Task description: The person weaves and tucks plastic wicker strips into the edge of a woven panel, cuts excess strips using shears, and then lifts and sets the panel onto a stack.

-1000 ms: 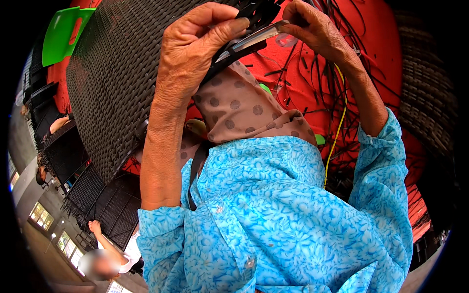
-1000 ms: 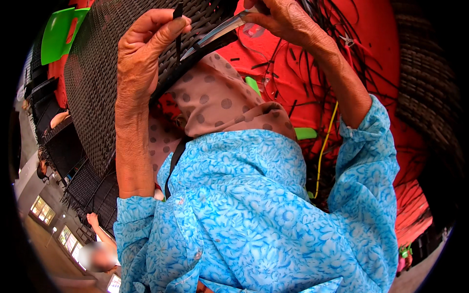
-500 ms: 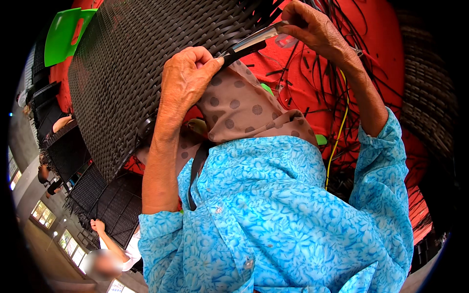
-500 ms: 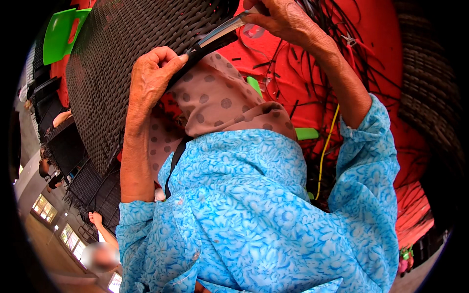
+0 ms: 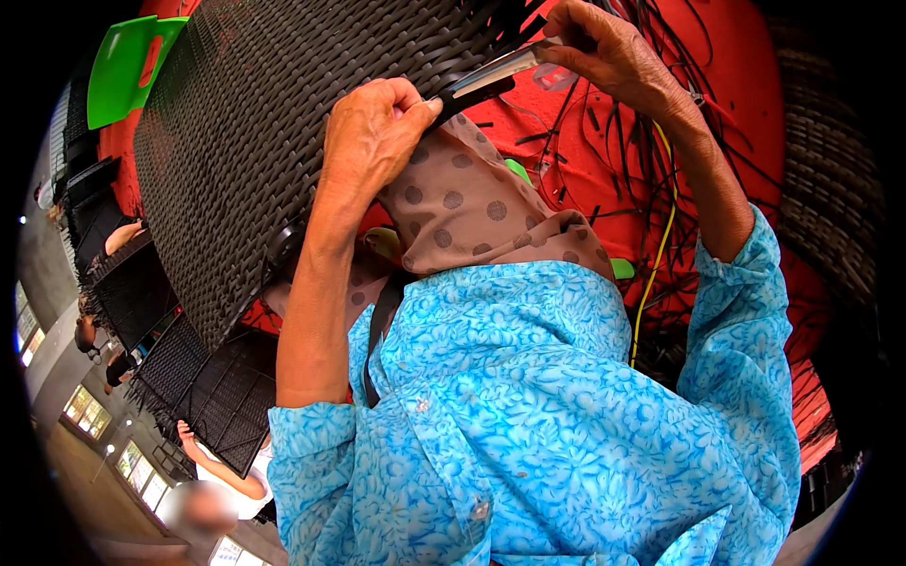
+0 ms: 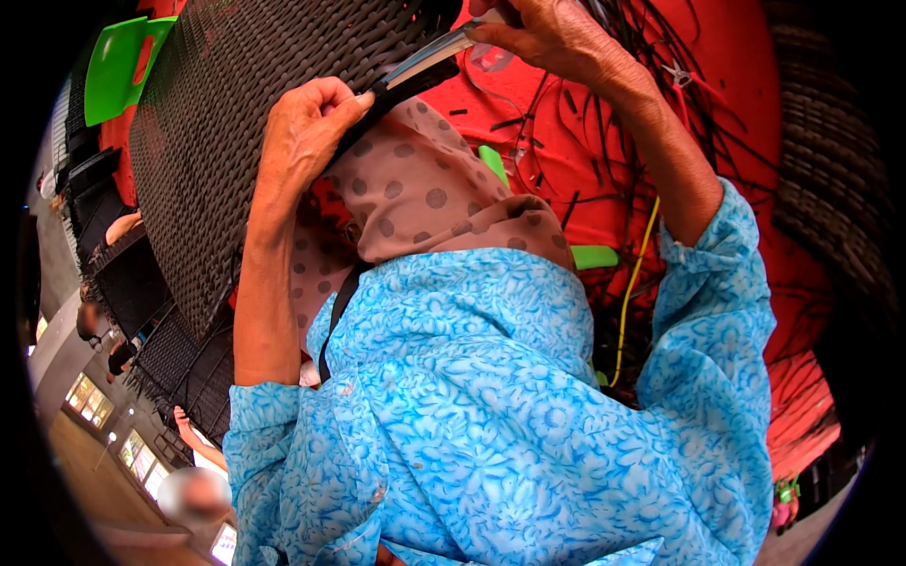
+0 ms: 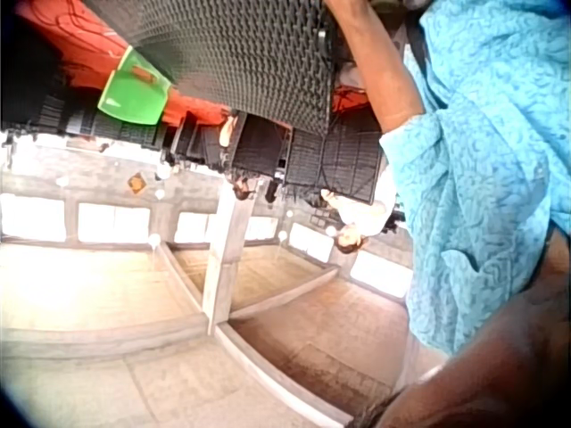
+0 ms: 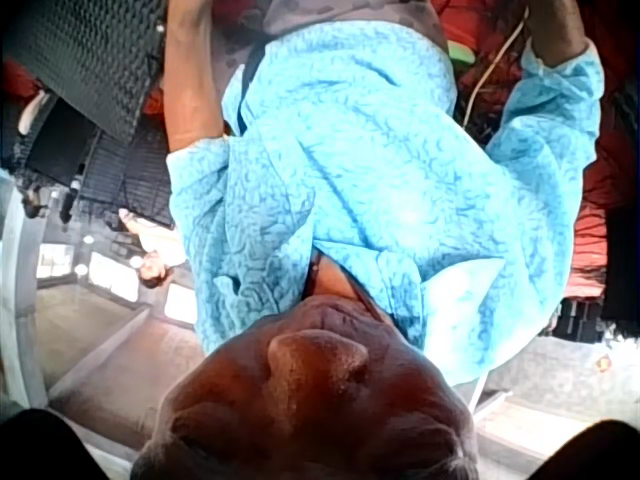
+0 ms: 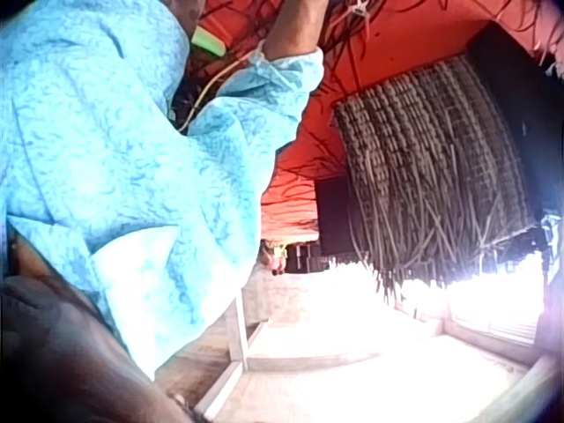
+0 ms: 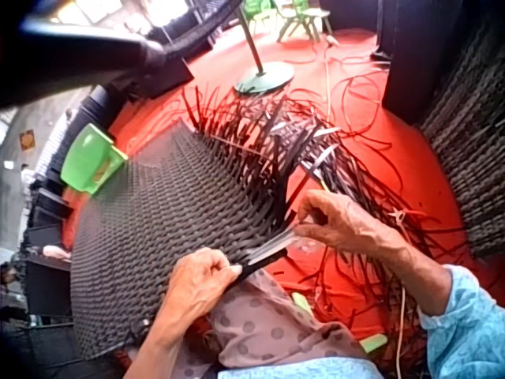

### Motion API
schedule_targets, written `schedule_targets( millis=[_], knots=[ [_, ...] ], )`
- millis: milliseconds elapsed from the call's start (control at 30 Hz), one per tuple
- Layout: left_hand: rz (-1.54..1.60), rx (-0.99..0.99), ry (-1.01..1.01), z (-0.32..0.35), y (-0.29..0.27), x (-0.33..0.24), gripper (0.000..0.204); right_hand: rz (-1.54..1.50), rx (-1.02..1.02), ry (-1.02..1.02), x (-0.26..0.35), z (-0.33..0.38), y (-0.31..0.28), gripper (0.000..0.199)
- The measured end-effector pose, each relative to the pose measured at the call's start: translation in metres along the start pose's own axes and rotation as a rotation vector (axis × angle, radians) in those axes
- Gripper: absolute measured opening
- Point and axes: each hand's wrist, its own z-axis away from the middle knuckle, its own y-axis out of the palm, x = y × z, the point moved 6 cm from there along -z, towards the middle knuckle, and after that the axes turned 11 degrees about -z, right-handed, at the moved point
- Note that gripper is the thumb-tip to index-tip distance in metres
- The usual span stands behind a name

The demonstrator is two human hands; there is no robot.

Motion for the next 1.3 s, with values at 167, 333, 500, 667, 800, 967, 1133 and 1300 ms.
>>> schedule_targets(
  millis=[167, 333, 500, 667, 800, 967, 1133, 1300],
  knots=[
    [-0.140, -0.070, 0.177, -0.002, -0.003, -0.012, 0.030, 0.051, -0.005, -0.117, 0.000, 0.001, -0.001, 0.015],
    [0.036, -0.027, 0.073, 0.007, -0.003, 0.002, 0.024, 0.220, 0.062, -0.132, -0.003, 0.009, -0.002, 0.019],
    [-0.172, -0.227, 0.243, 0.005, -0.001, -0.007, 0.015, 0.194, 0.058, 0.125, -0.014, 0.018, -0.003, 0.018],
    [-0.208, -0.326, 0.296, 0.005, -0.002, -0.015, 0.012, 0.091, -0.027, 0.124, -0.009, 0.032, -0.003, 0.019],
    [-0.118, -0.290, 0.405, 0.000, -0.001, -0.023, 0.015, 0.069, -0.010, 0.147, -0.010, 0.037, -0.001, 0.020],
    [-0.207, -0.339, 0.538, 0.000, 0.004, -0.031, 0.018, -0.106, -0.110, 0.242, -0.015, 0.052, -0.009, 0.018],
    [-0.105, -0.325, 0.537, -0.002, 0.010, -0.033, 0.015, -0.192, -0.139, 0.266, -0.018, 0.069, -0.004, 0.020],
    [-0.163, -0.342, 0.598, -0.003, 0.006, -0.040, 0.010, -0.082, -0.166, 0.213, -0.018, 0.078, -0.008, 0.021]
  ],
)
